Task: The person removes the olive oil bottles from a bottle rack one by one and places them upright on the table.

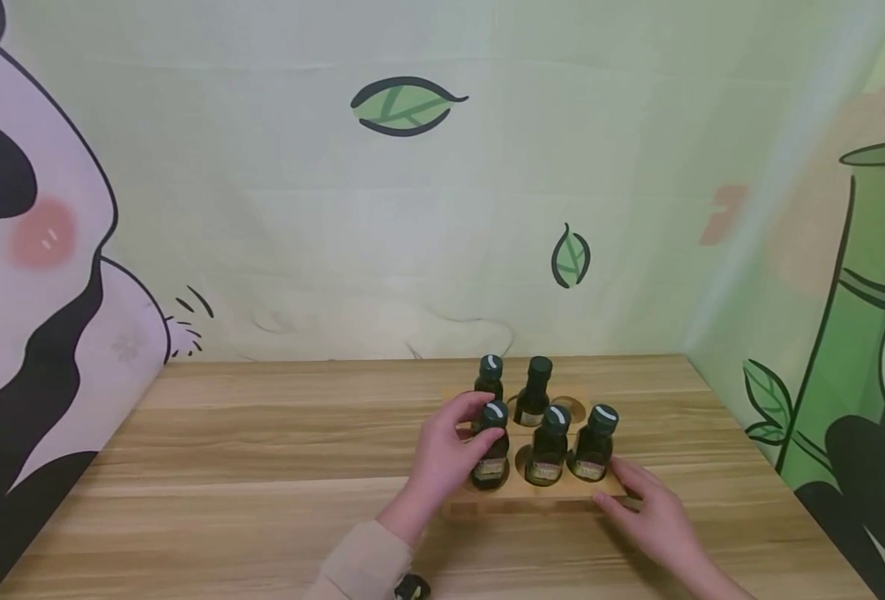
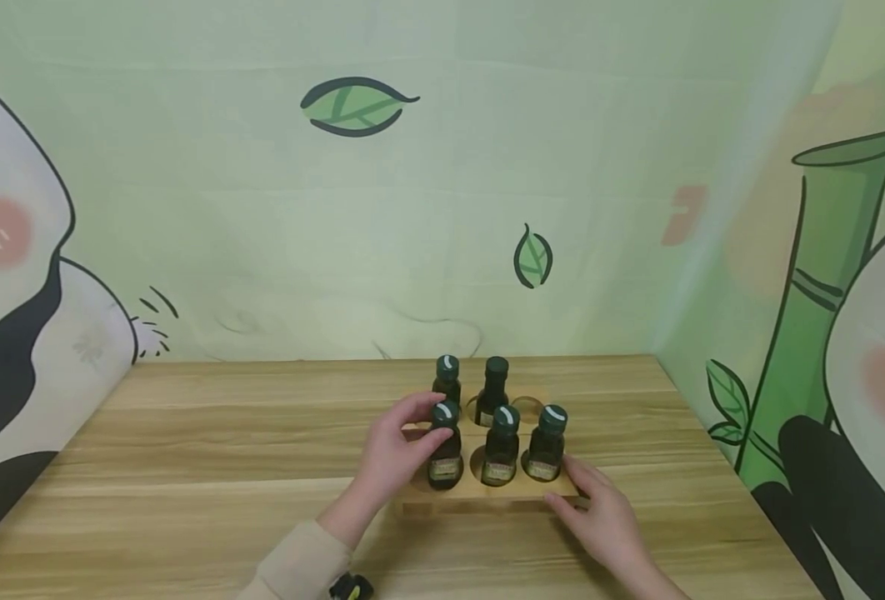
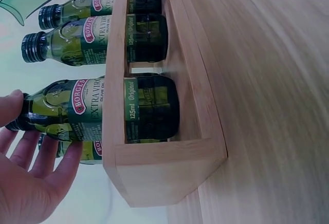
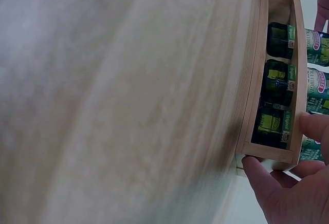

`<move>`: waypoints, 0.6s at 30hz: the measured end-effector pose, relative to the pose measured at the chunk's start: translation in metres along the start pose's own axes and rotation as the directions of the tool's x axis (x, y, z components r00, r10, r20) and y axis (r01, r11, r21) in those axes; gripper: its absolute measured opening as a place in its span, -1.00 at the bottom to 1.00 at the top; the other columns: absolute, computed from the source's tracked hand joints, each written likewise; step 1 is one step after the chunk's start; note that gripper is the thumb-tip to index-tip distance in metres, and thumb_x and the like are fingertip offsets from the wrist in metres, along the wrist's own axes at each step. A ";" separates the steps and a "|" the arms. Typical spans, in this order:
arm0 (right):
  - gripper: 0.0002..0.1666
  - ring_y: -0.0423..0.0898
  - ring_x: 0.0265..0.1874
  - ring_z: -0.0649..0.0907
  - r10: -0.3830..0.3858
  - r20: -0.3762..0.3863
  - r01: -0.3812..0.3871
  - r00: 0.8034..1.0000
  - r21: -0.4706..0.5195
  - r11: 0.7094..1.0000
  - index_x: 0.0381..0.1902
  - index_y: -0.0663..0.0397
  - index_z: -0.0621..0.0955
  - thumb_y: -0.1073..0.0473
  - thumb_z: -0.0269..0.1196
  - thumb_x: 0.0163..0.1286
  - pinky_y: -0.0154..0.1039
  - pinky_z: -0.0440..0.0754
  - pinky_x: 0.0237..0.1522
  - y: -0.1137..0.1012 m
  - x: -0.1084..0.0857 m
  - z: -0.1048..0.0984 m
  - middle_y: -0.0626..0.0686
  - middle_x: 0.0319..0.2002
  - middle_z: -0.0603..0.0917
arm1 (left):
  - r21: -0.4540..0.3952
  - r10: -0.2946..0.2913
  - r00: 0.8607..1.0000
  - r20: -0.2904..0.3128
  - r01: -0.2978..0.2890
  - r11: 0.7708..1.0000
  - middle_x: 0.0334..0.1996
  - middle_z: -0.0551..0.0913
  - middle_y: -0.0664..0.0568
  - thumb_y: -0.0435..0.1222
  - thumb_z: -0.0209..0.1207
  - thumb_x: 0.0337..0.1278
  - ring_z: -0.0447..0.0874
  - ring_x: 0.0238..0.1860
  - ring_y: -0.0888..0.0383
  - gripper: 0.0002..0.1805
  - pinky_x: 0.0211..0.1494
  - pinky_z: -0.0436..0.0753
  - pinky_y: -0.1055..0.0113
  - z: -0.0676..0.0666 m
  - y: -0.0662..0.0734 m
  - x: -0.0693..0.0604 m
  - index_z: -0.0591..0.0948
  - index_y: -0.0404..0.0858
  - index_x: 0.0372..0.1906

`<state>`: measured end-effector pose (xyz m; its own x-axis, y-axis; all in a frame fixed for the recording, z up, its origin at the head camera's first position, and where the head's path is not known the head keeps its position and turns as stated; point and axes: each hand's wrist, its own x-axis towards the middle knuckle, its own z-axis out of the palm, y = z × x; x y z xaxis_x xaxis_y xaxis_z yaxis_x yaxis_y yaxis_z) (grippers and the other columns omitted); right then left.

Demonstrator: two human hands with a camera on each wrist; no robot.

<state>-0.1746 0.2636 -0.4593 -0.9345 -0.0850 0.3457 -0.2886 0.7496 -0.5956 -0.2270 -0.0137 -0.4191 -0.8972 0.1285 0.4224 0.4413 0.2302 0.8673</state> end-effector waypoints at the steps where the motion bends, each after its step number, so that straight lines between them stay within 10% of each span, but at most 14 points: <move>1: -0.38 0.28 0.04 0.62 -0.002 -0.002 0.002 1.000 0.002 1.000 0.17 0.47 0.54 0.22 0.44 0.23 0.08 0.66 -0.06 0.000 0.000 0.000 0.40 0.11 0.59 | -0.005 -0.005 1.000 -0.003 0.005 1.000 -0.09 0.69 -0.01 -0.39 0.40 0.09 0.66 -0.05 0.04 -0.60 -0.05 0.70 0.11 0.000 0.001 0.000 0.65 -0.21 0.07; 18: -0.38 0.29 0.07 0.61 0.008 0.004 -0.008 1.000 0.008 1.000 0.18 0.44 0.55 0.21 0.44 0.24 0.08 0.65 -0.04 0.001 0.000 0.001 0.39 0.13 0.58 | -0.118 -0.014 0.997 -0.080 0.005 0.993 -0.10 0.71 -0.08 -0.47 0.38 0.07 0.66 -0.05 0.00 -0.60 -0.02 0.70 0.15 -0.025 0.032 0.009 0.66 -0.27 0.07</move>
<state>-0.1750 0.2637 -0.4603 -0.9376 -0.0815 0.3380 -0.2826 0.7450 -0.6042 -0.2218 -0.0292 -0.3813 -0.9017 0.0479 0.4297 0.4323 0.1151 0.8943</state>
